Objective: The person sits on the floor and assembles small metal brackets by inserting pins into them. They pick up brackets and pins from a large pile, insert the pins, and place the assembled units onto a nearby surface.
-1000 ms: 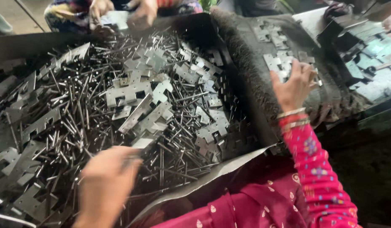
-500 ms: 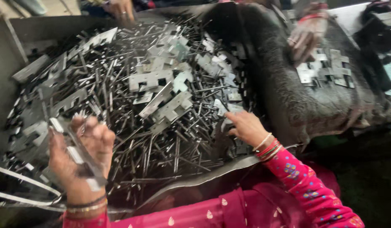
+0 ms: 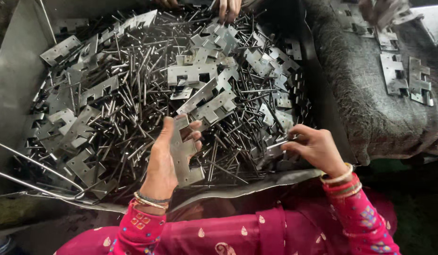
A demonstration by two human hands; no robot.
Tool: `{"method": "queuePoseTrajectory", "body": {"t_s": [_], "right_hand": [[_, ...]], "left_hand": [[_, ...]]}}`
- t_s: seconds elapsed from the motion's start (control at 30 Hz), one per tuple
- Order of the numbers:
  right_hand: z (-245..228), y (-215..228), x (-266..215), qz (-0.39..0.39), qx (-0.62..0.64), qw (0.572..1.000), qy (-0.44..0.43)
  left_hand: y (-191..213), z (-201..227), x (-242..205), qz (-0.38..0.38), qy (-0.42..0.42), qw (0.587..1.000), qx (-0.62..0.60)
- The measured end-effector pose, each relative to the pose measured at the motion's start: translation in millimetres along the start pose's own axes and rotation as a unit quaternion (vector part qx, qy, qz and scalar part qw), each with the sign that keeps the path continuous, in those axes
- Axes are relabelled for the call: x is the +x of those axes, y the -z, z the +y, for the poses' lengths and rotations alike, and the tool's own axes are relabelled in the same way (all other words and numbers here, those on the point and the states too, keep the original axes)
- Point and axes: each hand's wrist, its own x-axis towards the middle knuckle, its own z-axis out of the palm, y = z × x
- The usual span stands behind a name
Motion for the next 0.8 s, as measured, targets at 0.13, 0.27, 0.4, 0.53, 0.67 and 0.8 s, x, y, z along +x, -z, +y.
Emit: {"method": "queuePoseTrajectory", "body": {"t_s": [0.13,0.27,0.4,0.53,0.67,0.8], "right_hand": [[3,2,-19,0.074,0.247,0.96,0.106],[7,-7,-18,0.182,0.073,0.975,0.106],[8,-34,-11,0.148,-0.136,0.976,0.085],[11,-49,-7,0.106,-0.201,0.966,0.122],[22,-49,-8,0.104,-0.227,0.966,0.069],[31,-43,-7,0.105,-0.115,0.985,0.075]], "left_hand": [[-3,-13,-1,-0.035,-0.02,0.998,0.047],[-2,-17,-6,-0.22,0.039,0.975,-0.015],[6,-24,-14,-0.261,0.002,0.838,0.479],[8,-55,-36,-0.145,-0.093,0.402,0.899],[7,-63,-42,-0.144,-0.122,0.315,0.93],[10,-14,-35,-0.113,-0.147,0.612,0.769]]}}
